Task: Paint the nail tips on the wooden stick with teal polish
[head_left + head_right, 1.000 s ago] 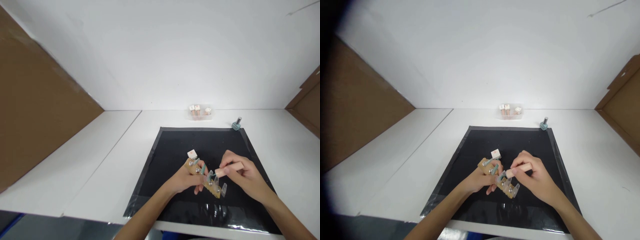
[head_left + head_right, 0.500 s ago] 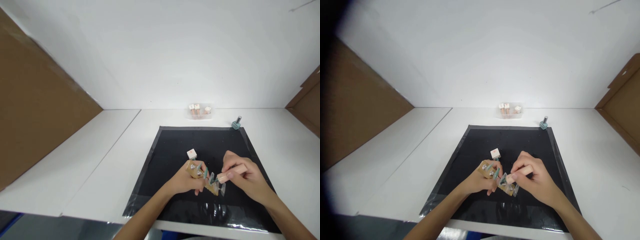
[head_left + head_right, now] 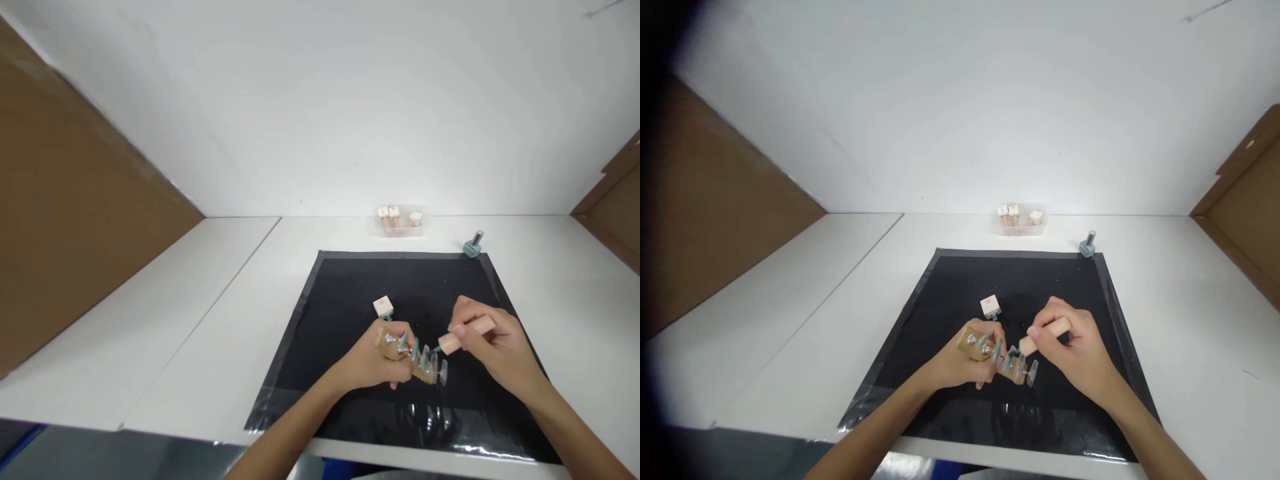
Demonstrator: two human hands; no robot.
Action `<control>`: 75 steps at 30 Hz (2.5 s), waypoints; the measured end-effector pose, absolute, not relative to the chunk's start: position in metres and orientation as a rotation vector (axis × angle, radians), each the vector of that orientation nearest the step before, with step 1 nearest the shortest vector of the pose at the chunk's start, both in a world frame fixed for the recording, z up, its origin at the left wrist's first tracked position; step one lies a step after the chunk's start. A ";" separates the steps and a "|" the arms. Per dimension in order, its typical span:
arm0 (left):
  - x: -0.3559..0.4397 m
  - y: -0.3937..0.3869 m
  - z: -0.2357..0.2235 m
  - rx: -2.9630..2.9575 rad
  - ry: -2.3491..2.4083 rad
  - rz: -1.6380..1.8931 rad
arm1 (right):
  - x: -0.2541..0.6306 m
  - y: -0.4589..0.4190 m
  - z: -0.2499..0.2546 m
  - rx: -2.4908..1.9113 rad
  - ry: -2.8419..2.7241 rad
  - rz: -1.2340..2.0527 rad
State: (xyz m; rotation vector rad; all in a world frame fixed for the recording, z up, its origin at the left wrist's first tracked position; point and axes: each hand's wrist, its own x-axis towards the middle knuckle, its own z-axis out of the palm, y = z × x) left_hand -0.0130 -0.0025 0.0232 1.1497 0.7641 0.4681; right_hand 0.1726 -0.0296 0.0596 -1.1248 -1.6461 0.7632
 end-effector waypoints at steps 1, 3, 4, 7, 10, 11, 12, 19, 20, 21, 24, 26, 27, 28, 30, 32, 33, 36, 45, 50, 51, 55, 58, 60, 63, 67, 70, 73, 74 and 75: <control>-0.013 -0.003 0.023 1.156 0.762 0.470 | 0.173 -0.030 0.060 -1.089 -1.665 0.785; -0.012 -0.004 0.022 1.174 0.764 0.473 | 0.173 -0.030 0.060 -1.085 -1.707 0.806; -0.012 -0.004 0.022 1.184 0.768 0.473 | 0.173 -0.030 0.060 -1.125 -1.714 0.794; -0.012 -0.005 0.021 1.206 0.791 0.482 | 0.173 -0.029 0.059 -1.224 -1.665 0.742; -0.012 -0.005 0.022 1.212 0.795 0.478 | 0.174 -0.029 0.060 -1.130 -1.694 0.791; -0.011 -0.005 0.022 1.214 0.790 0.475 | 0.174 -0.029 0.059 -1.099 -1.727 0.803; -0.011 -0.004 0.022 1.217 0.787 0.473 | 0.174 -0.028 0.059 -1.093 -1.755 0.799; -0.011 -0.004 0.022 1.200 0.787 0.465 | 0.173 -0.028 0.059 -1.105 -1.719 0.794; -0.012 -0.004 0.022 1.201 0.781 0.463 | 0.173 -0.028 0.059 -1.081 -1.741 0.811; -0.012 -0.004 0.021 1.199 0.776 0.462 | 0.173 -0.028 0.059 -1.080 -1.755 0.807; -0.012 -0.004 0.021 1.169 0.775 0.462 | 0.173 -0.029 0.058 -1.151 -1.717 0.738; -0.012 -0.004 0.022 1.146 0.772 0.462 | 0.174 -0.029 0.058 -1.124 -1.691 0.746; -0.012 -0.004 0.022 1.139 0.767 0.460 | 0.174 -0.030 0.058 -1.095 -1.705 0.769; -0.012 -0.004 0.022 1.136 0.762 0.459 | 0.174 -0.030 0.058 -1.076 -1.729 0.795; -0.012 -0.004 0.022 1.128 0.758 0.465 | 0.173 -0.030 0.058 -1.089 -1.754 0.788; -0.012 -0.004 0.022 1.120 0.754 0.472 | 0.174 -0.030 0.058 -1.148 -1.714 0.728; -0.012 -0.004 0.021 1.123 0.749 0.477 | 0.174 -0.030 0.058 -1.156 -1.683 0.715; -0.012 -0.005 0.020 1.162 0.737 0.485 | 0.173 -0.029 0.057 -1.091 -1.681 0.780; -0.011 -0.006 0.020 1.232 0.772 0.487 | 0.173 -0.028 0.056 -1.075 -1.705 0.801; -0.012 -0.005 0.020 1.234 0.775 0.492 | 0.172 -0.029 0.057 -1.138 -1.722 0.710; -0.012 -0.005 0.019 1.238 0.778 0.495 | 0.172 -0.029 0.057 -1.157 -1.695 0.702; -0.012 -0.005 0.017 1.222 0.776 0.493 | 0.173 -0.031 0.057 -1.062 -1.741 0.801; -0.012 -0.006 0.017 1.233 0.775 0.497 | 0.173 -0.031 0.056 -1.124 -1.766 0.735; -0.012 -0.006 0.018 1.242 0.774 0.500 | 0.173 -0.031 0.056 -1.182 -1.704 0.698; -0.012 -0.007 0.019 1.246 0.775 0.495 | 0.173 -0.030 0.055 -1.136 -1.704 0.773; -0.011 -0.007 0.020 1.238 0.771 0.493 | 0.174 -0.030 0.056 -1.158 -1.754 0.725; -0.011 -0.006 0.020 1.170 0.756 0.488 | 0.174 -0.031 0.058 -1.168 -1.674 0.711; -0.011 -0.005 0.019 1.065 0.703 0.482 | 0.173 -0.032 0.059 -1.027 -1.700 0.810; -0.011 -0.005 0.018 1.038 0.697 0.483 | 0.173 -0.032 0.059 -1.009 -1.709 0.809; -0.012 -0.005 0.017 1.018 0.695 0.487 | 0.173 -0.032 0.058 -1.025 -1.704 0.782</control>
